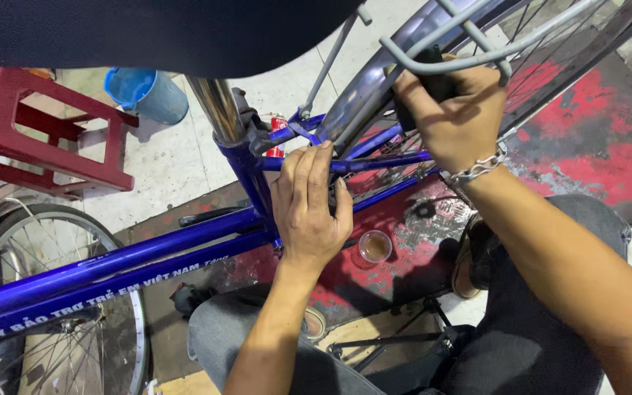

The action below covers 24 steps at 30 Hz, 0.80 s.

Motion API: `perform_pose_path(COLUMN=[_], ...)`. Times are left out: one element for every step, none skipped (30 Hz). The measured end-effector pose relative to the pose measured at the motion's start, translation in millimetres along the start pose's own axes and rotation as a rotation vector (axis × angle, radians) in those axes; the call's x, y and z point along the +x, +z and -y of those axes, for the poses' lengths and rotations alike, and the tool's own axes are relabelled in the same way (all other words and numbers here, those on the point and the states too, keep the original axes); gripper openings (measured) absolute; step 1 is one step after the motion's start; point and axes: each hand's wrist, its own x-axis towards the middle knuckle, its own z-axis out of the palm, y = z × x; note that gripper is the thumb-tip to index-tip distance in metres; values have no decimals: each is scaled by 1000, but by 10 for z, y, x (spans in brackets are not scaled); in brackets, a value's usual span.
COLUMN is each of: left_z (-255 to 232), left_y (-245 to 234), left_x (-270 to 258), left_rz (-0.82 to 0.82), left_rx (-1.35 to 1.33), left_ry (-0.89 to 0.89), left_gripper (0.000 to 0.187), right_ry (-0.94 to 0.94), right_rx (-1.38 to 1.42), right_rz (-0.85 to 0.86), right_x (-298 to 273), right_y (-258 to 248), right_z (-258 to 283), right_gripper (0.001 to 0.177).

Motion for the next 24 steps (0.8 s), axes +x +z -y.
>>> perform_pose_path(left_z=[-10, -16, -21, -20, -12, -10, -3, -2, -7, -9, -13, -13, -11, -9, -6, -6, -4, -1, -2, 0, -2, -3, -3, 4], left_y=[-9, -7, -1, 11, 20, 14, 15, 20, 16, 16, 18, 24, 30, 27, 23, 21, 21, 13, -3, 3, 13, 24, 33, 22], left_x=[-9, 4, 21, 38, 49, 33, 20, 11, -3, -1, 5, 19, 31, 28, 20, 2, -12, -22, -33, -16, 2, 13, 20, 11], left_rz=[2, -1, -3, -8, -14, -13, -12, -13, -13, -15, -17, -19, -20, -16, -12, -10, -7, -8, -2, -3, -3, -6, -9, -6], left_rx=[1, 2, 3, -5, -12, -20, -17, -11, -6, -3, 1, 2, 4, 4, 3, 1, -1, 0, 0, -2, -5, -6, -8, -8], left_ry=[-7, -8, -9, -3, 4, 6, 10, 9, 7, 6, 5, 7, 9, 11, 14, 11, 9, 6, 1, 3, 4, 4, 3, 3], left_gripper=[57, 57, 57, 57, 57, 56, 57, 57, 57, 57, 57, 57, 58, 58, 58, 57, 57, 57, 57, 58, 58, 58, 58, 58], right_ry=[86, -32, -149, -264, -161, -52, 57, 29, 1, -33, -116, -198, -280, -274, -269, -264, -245, -228, -212, -279, -346, -411, -400, -383], right_rx=[98, 20, -58, -139, -79, -18, 43, 49, 54, 61, 15, -32, -79, -101, -122, -143, -161, -176, -192, -192, -192, -193, -200, -203], right_rz=[4, 29, 54, 76, 81, 90, 99, 81, 63, 43, 69, 91, 112, 83, 54, 30, 18, 7, -4, 26, 55, 82, 56, 30], right_x=[0, -34, -105, -138, -90, -35, -3, 1, 2, 18, -45, -160, -215, -204, -165, -132, -98, -48, -29, -88, -203, -261, -231, -196], right_y=[-9, 27, 74, 87, 63, 29, 1, -24, -46, -52, 9, 111, 164, 145, 108, 73, 34, -9, -26, 49, 177, 237, 213, 182], right_z=[21, 52, 91, 108, 91, 67, 51, 47, 43, 36, 49, 81, 89, 62, 24, -10, -42, -74, -98, -97, -72, -69, -102, -130], right_gripper=[21, 22, 23, 24, 24, 23, 23, 22, 21, 20, 20, 22, 24, 22, 20, 20, 21, 22, 24, 24, 27, 32, 24, 17])
